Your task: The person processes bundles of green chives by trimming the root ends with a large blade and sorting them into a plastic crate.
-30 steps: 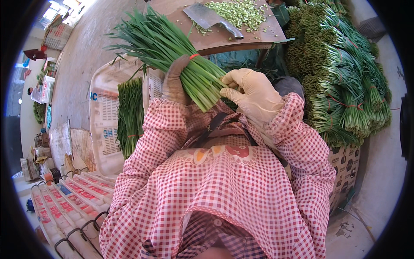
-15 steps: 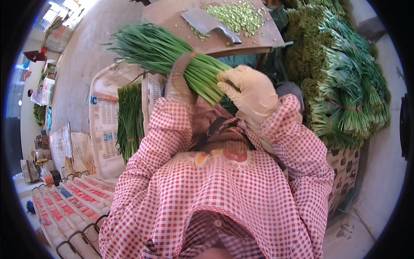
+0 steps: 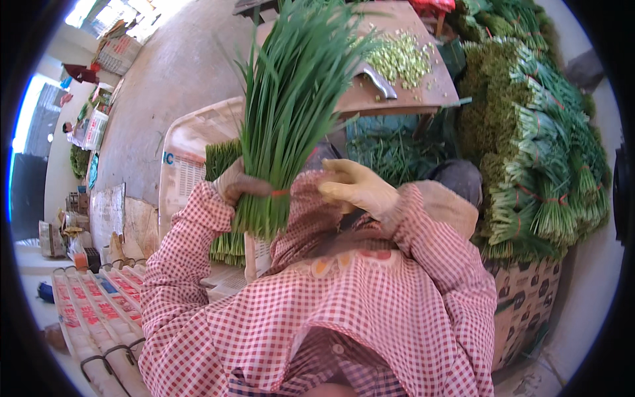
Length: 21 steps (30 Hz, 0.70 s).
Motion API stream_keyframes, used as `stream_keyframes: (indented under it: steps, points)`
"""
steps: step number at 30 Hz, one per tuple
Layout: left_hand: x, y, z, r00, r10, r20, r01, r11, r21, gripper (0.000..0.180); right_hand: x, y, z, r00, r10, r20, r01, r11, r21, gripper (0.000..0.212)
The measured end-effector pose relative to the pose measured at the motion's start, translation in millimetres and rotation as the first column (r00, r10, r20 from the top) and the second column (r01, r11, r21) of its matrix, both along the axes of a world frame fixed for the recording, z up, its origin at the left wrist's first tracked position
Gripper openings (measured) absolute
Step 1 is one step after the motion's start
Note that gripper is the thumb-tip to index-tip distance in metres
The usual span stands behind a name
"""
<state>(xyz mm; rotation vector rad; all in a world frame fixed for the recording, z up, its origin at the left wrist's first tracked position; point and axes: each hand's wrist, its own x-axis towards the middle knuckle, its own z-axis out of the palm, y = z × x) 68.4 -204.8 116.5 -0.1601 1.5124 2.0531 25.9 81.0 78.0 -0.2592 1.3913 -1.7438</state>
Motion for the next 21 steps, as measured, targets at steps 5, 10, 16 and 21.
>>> stream_keyframes:
  steps: [5,10,16,21]
  points:
    - [40.2,-5.9,-51.6,0.96,-0.2,0.195,0.226,0.966,-0.126,0.091,5.6,-29.4,-53.0,0.958,-0.071,0.279,0.202,0.855,-0.478,0.057]
    - [30.0,16.8,-30.3,0.973,-0.225,0.059,0.229,0.881,-0.414,0.101,8.8,-34.8,-50.6,0.954,-0.245,0.175,0.293,0.89,-0.35,0.05]
    - [-8.4,36.5,-42.4,0.999,0.033,-0.001,-0.032,0.96,-0.28,0.088,9.4,-29.3,-45.5,0.959,-0.221,0.177,0.27,0.903,-0.335,0.058]
    - [-2.7,52.9,-44.8,0.948,0.278,0.153,-0.262,0.958,-0.118,0.066,1.5,-28.2,-57.6,0.943,-0.264,0.203,0.317,0.9,-0.299,0.06]
